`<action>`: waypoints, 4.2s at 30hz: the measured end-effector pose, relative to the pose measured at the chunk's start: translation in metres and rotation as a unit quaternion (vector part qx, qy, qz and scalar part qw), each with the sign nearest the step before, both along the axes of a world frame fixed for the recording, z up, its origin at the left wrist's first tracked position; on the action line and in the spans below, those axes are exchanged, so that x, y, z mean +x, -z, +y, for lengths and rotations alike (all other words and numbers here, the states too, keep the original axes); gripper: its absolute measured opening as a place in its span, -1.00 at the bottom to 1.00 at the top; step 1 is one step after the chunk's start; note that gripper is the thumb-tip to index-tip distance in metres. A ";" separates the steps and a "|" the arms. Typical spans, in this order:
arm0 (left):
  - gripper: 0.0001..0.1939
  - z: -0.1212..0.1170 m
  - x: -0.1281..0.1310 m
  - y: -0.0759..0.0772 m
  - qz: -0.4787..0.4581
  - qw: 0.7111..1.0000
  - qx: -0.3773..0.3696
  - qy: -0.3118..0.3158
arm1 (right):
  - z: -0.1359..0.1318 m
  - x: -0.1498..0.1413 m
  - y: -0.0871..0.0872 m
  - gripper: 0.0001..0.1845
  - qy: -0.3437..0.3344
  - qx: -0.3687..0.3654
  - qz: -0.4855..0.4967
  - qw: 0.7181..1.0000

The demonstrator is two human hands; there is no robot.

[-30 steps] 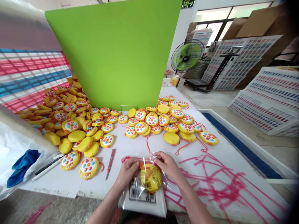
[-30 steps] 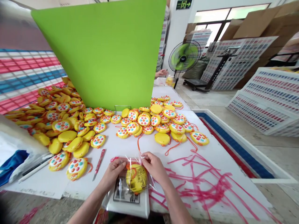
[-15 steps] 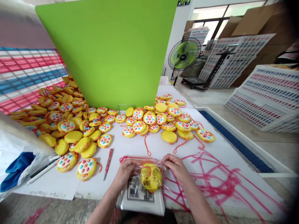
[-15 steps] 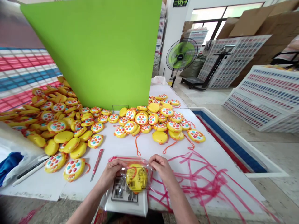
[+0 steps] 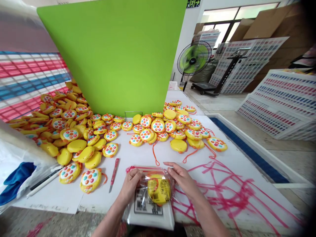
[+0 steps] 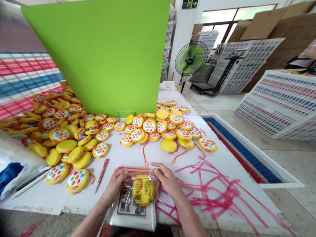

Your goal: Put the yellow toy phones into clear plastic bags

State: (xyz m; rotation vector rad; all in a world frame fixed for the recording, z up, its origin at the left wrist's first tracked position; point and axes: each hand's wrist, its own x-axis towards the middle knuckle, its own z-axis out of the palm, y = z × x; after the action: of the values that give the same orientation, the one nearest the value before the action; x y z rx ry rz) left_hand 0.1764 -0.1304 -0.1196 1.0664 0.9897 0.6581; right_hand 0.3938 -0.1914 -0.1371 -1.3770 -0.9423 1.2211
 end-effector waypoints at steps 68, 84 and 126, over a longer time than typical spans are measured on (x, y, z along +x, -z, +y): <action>-0.90 -0.012 0.017 0.019 0.333 0.715 0.608 0.095 | 0.049 -0.017 -0.002 -0.36 0.021 0.092 -0.097 0.991; -0.83 -0.012 0.011 0.006 0.314 0.724 0.613 -0.015 | 0.044 -0.032 -0.013 -0.46 -0.058 0.103 -0.235 0.965; -0.66 -0.010 -0.011 -0.021 0.026 0.998 0.063 -0.005 | 0.000 -0.060 -0.041 -0.55 0.078 0.155 -0.244 0.954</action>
State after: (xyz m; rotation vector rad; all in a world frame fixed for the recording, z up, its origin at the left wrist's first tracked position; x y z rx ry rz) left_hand 0.1655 -0.1408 -0.0985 1.1955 1.0094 0.7121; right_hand 0.3338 -0.1913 -0.0961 -1.4878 -1.2768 0.5845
